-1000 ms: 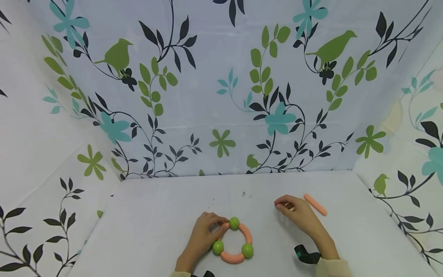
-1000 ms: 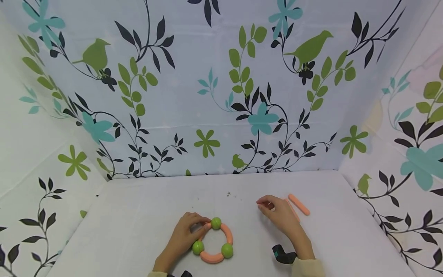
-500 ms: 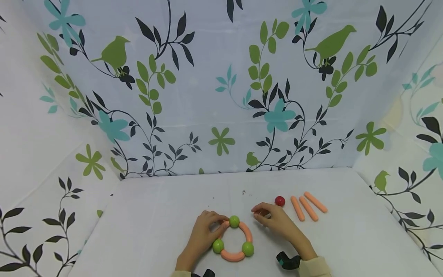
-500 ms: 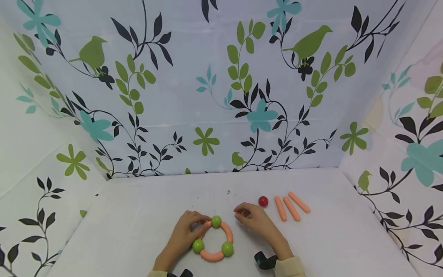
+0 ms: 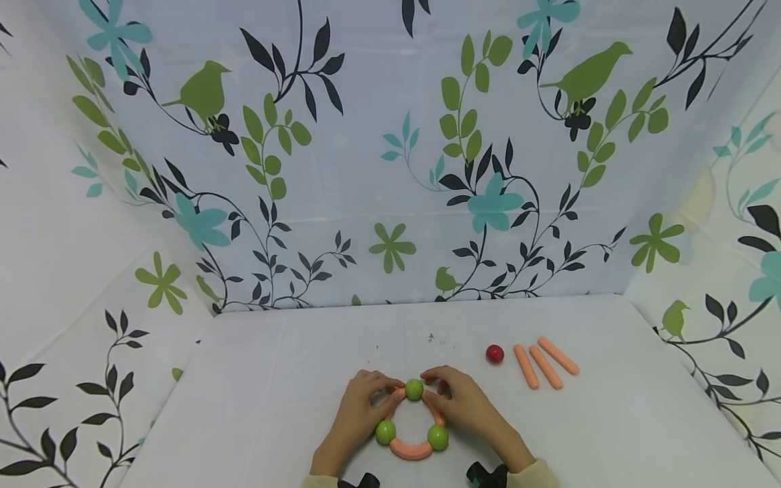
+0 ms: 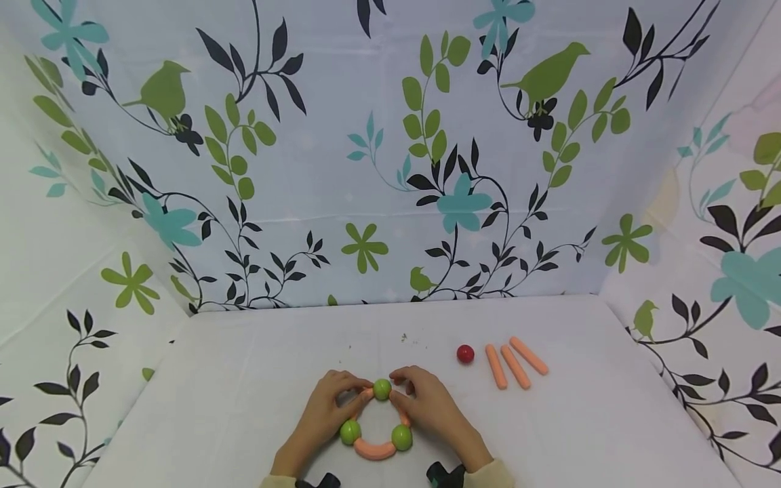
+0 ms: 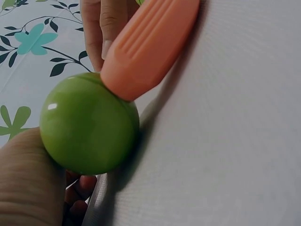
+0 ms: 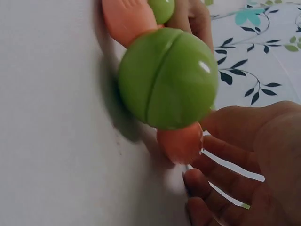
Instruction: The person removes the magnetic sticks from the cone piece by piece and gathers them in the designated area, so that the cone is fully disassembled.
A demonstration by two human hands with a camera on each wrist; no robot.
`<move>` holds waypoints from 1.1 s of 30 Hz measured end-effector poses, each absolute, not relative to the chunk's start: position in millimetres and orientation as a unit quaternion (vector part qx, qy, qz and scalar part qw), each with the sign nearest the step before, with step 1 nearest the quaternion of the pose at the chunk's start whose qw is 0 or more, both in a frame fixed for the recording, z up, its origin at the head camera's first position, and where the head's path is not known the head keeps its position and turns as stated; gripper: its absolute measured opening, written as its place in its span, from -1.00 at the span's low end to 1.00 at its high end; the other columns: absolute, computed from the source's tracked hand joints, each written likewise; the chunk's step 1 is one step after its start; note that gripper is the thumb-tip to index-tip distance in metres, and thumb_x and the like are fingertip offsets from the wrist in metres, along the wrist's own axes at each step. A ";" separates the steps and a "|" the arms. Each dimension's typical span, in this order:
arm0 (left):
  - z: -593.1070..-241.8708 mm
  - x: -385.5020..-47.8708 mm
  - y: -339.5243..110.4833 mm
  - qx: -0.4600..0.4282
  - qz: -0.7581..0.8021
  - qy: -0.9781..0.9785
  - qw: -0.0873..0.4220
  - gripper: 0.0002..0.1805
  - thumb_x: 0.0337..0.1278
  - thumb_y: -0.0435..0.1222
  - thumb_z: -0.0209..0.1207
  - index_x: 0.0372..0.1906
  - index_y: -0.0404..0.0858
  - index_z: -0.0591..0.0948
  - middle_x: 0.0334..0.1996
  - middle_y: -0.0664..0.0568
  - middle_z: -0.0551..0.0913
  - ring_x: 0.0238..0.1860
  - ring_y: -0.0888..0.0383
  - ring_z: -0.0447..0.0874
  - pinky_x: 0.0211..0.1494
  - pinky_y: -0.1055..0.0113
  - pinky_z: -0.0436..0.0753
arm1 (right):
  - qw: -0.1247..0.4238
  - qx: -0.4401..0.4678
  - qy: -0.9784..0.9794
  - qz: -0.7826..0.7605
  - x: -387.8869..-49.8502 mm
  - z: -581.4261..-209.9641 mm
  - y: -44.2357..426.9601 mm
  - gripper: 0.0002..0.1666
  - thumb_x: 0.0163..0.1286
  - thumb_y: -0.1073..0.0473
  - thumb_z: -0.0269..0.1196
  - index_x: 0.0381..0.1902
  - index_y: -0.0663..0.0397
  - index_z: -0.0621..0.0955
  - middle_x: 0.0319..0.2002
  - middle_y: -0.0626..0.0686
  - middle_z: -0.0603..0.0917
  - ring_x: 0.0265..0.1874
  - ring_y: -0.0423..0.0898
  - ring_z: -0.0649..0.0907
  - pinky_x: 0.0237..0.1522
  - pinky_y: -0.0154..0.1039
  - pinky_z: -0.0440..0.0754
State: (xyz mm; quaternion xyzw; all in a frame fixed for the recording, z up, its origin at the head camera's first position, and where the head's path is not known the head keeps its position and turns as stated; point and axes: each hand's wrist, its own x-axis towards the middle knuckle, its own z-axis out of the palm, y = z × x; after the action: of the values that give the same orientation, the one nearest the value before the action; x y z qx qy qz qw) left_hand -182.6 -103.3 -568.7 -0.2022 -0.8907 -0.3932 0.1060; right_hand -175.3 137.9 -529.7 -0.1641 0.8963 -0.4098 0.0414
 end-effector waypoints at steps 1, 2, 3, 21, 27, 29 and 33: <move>-568.9 -181.8 -103.4 -0.202 -0.393 -0.891 0.106 -0.84 0.31 0.03 0.34 -0.11 0.16 0.81 -0.26 0.45 0.73 -0.19 0.32 0.53 -0.03 0.34 0.52 | 0.037 -0.163 0.899 -0.405 -173.6 -530.8 136.0 -0.60 0.43 0.07 0.38 0.18 -0.02 0.68 -0.07 -0.09 0.71 -0.19 -0.18 0.56 -0.18 -0.33 0.53; -569.3 -181.2 -103.6 -0.202 -0.392 -0.891 0.104 -0.84 0.31 0.03 0.34 -0.11 0.17 0.81 -0.26 0.45 0.73 -0.19 0.32 0.52 -0.03 0.34 0.51 | 0.034 -0.162 0.900 -0.403 -172.1 -531.9 134.3 -0.61 0.42 0.08 0.39 0.18 -0.03 0.68 -0.07 -0.09 0.71 -0.19 -0.19 0.56 -0.17 -0.33 0.53; -569.8 -180.7 -103.7 -0.202 -0.392 -0.892 0.104 -0.85 0.31 0.03 0.34 -0.11 0.17 0.81 -0.26 0.45 0.73 -0.19 0.32 0.52 -0.03 0.34 0.51 | 0.032 -0.160 0.901 -0.401 -170.9 -533.4 132.8 -0.60 0.41 0.09 0.39 0.17 -0.03 0.68 -0.08 -0.10 0.70 -0.19 -0.19 0.56 -0.17 -0.33 0.53; -567.9 -184.4 -101.8 -0.208 -0.391 -0.890 0.109 -0.84 0.31 0.06 0.33 -0.11 0.21 0.81 -0.24 0.47 0.73 -0.18 0.34 0.53 -0.02 0.34 0.52 | -0.039 -0.165 0.920 -0.353 -170.3 -541.2 119.3 -0.51 0.32 0.01 0.48 0.19 -0.15 0.68 -0.23 -0.18 0.65 -0.33 -0.27 0.47 -0.31 -0.38 0.41; -568.3 -185.9 -102.1 -0.206 -0.385 -0.893 0.108 -0.83 0.32 0.08 0.32 -0.11 0.21 0.81 -0.24 0.46 0.73 -0.18 0.34 0.51 -0.03 0.34 0.51 | -0.040 -0.162 0.918 -0.359 -169.7 -540.3 118.2 -0.55 0.31 0.00 0.48 0.15 -0.16 0.69 -0.25 -0.19 0.64 -0.32 -0.24 0.49 -0.30 -0.39 0.41; -569.2 -185.5 -103.0 -0.208 -0.384 -0.893 0.109 -0.84 0.31 0.05 0.33 -0.11 0.21 0.81 -0.24 0.45 0.72 -0.18 0.34 0.51 -0.02 0.33 0.51 | -0.035 -0.160 0.916 -0.365 -169.2 -539.3 118.3 -0.56 0.32 0.01 0.48 0.14 -0.14 0.68 -0.24 -0.18 0.63 -0.33 -0.24 0.49 -0.31 -0.38 0.42; -571.9 -182.6 -104.5 -0.220 -0.377 -0.892 0.118 -0.85 0.29 -0.02 0.37 -0.10 0.17 0.83 -0.26 0.40 0.70 -0.19 0.35 0.50 -0.05 0.32 0.51 | -0.016 -0.152 0.911 -0.384 -166.9 -538.3 119.7 -0.58 0.32 0.04 0.48 0.12 -0.11 0.67 -0.24 -0.15 0.62 -0.34 -0.24 0.49 -0.33 -0.38 0.44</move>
State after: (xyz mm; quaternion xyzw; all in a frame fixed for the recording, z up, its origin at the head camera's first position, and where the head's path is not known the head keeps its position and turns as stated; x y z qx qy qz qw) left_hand -182.6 -104.5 -571.9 -0.2195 -0.8919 -0.3774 0.1177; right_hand -166.9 119.7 -538.3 -0.1516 0.9105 -0.3844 -0.0158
